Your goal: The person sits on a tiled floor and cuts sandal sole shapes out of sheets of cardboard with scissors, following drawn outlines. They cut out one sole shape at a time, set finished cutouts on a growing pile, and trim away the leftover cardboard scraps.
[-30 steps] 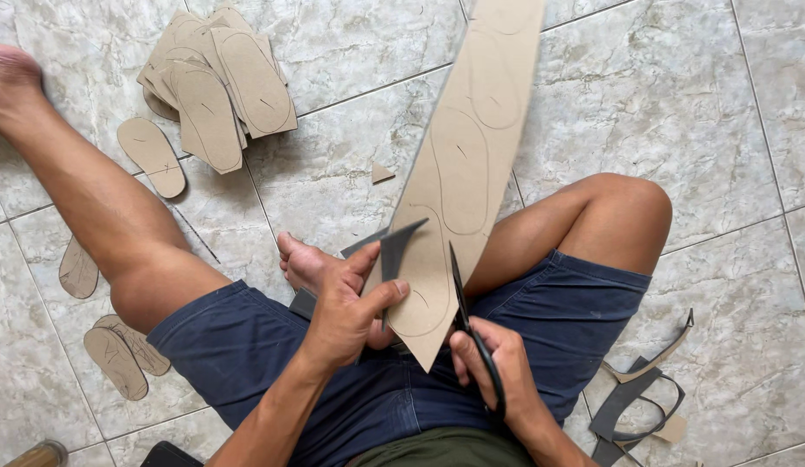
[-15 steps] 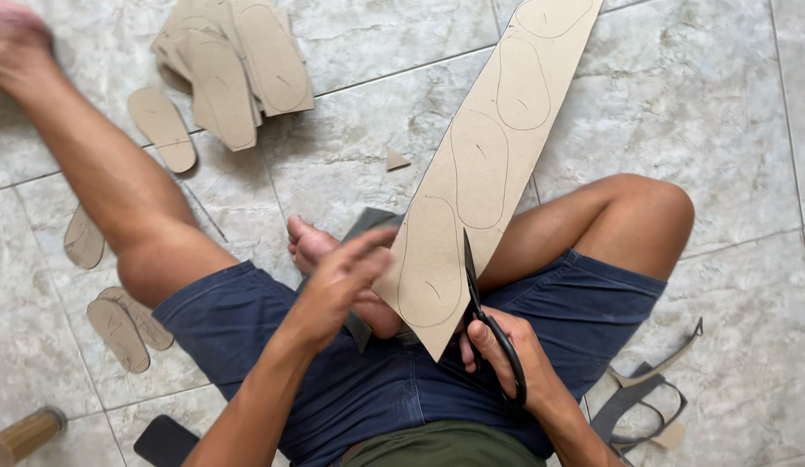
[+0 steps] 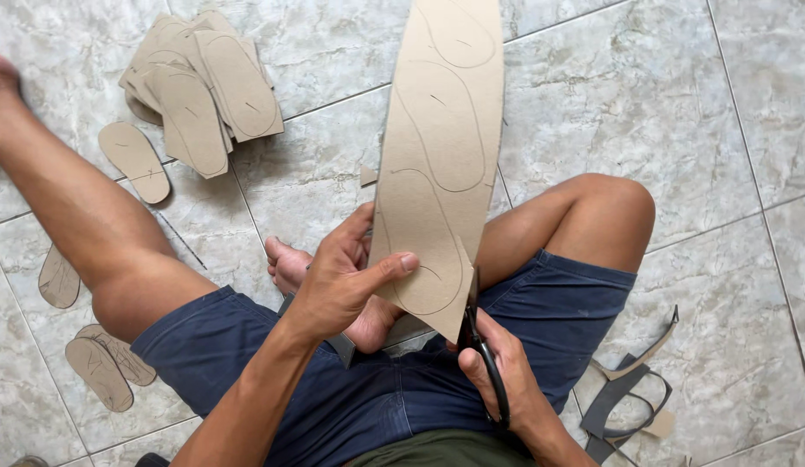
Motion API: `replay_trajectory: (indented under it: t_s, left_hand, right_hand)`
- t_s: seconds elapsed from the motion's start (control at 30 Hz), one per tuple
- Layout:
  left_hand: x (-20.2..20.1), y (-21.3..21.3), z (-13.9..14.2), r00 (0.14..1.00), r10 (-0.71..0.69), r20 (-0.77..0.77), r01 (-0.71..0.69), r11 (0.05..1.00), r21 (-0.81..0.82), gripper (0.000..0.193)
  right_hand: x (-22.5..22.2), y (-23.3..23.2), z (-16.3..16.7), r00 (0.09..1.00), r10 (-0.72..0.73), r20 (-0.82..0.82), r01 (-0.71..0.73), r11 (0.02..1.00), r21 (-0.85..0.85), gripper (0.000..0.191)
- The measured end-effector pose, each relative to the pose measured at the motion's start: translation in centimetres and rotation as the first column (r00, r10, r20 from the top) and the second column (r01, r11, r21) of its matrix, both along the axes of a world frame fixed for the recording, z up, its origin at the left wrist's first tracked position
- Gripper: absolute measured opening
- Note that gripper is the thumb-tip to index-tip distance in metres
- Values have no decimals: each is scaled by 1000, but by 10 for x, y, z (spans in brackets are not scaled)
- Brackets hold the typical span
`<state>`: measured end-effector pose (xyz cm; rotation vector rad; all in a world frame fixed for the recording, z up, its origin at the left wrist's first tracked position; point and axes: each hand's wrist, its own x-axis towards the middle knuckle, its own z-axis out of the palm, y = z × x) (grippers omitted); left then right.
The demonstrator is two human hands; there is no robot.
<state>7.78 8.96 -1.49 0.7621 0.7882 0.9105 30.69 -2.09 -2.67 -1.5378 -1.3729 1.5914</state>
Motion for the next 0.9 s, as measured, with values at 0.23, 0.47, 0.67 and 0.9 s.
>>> replay_trajectory:
  t_s: [0.23,0.47,0.67,0.9]
  left_hand:
    - [-9,-10,7,996,13,-89,-11,1000,14,58]
    - [-17,-14,20,991,-10,-133,16,999,42,57]
    - [-20,-23,27,982,-59,-181,52,998,-42,56]
    - [-27,-23,30,988,-60,-139,58,998,-16,60]
  right_hand:
    - [0,-22,-14,983,-169,-67,162,982,-92,67]
    - [0,-15,-2,989,-144,-34,138,981,-139,63]
    - [-3,1,12,998,-55,-15,55,998,-19,69]
    - [-5,-9,5,985,-117,-129,109,992,-66,66]
